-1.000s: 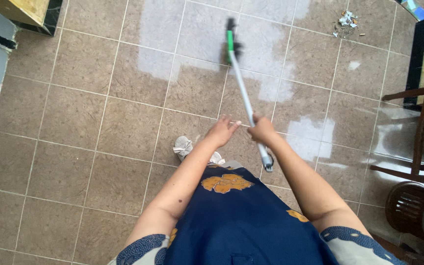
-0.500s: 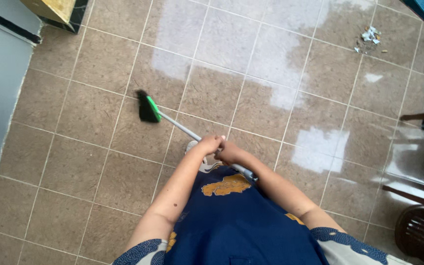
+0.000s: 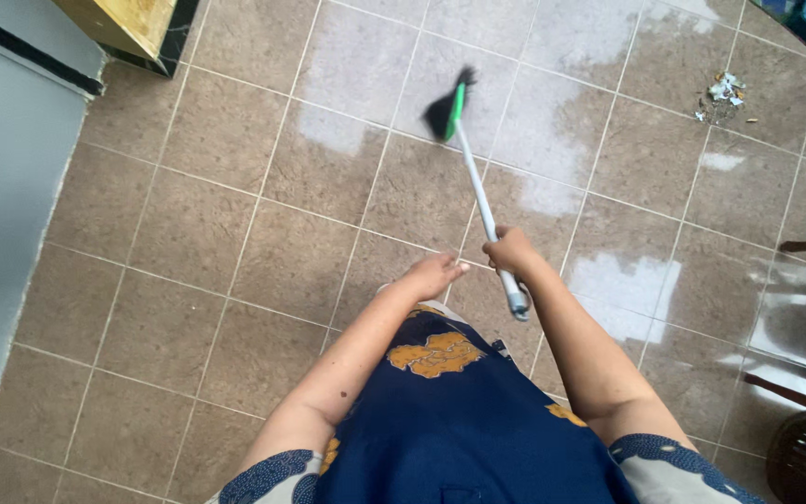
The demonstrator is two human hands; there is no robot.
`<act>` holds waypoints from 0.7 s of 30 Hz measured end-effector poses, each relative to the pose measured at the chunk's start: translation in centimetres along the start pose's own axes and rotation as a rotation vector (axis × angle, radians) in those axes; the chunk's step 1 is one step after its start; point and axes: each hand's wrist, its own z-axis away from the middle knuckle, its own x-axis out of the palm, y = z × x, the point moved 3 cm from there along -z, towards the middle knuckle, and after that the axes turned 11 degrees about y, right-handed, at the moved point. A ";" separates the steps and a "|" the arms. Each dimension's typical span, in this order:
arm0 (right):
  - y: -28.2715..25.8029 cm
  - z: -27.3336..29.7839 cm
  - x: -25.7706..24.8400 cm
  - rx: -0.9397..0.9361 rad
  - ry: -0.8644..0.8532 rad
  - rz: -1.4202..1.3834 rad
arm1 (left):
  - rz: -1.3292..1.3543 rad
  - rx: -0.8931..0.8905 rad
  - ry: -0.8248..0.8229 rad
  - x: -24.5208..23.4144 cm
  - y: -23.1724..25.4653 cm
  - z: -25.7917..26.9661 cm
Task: The person sweeps the tiled floor using a broom, pushing debris across the surface.
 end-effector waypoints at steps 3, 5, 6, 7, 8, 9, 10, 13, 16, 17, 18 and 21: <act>-4.1 2.0 0.1 -0.097 0.056 0.042 | 0.042 -0.029 0.127 -3.1 -2.6 -0.5; -5.6 4.1 1.3 -0.085 0.029 -0.013 | 0.012 -0.085 0.187 -5.0 -4.6 -0.7; -6.1 5.1 2.0 -0.088 0.029 -0.011 | 0.014 -0.084 0.191 -5.8 -5.4 -0.8; -6.6 6.1 3.1 -0.096 -0.028 -0.052 | 0.025 -0.092 0.251 -6.7 -6.3 -0.8; -7.1 6.8 4.3 -0.104 -0.091 -0.091 | 0.038 -0.103 0.313 -7.4 -7.1 -0.6; -7.6 7.0 5.6 -0.107 -0.095 -0.085 | 0.042 -0.107 0.318 -7.8 -7.7 -0.4; -8.3 7.0 7.3 -0.109 -0.167 -0.130 | 0.020 -0.125 0.340 -8.3 -8.3 -0.1; -10.5 6.8 12.7 -0.206 -0.349 -0.208 | 0.008 -0.262 0.314 -9.1 -9.6 1.4; -12.4 7.5 17.1 -0.218 -0.409 -0.059 | 0.073 -0.379 0.248 -9.6 -12.7 2.3; -12.6 7.7 17.9 -0.219 -0.417 -0.053 | 0.125 -0.374 0.234 -9.6 -14.0 2.6; -13.0 7.7 18.5 -0.290 -0.431 0.032 | 0.131 -0.378 0.239 -9.7 -15.5 2.8; -12.7 6.3 19.2 -0.313 -0.408 0.151 | 0.025 -0.388 0.284 -10.1 -18.0 3.2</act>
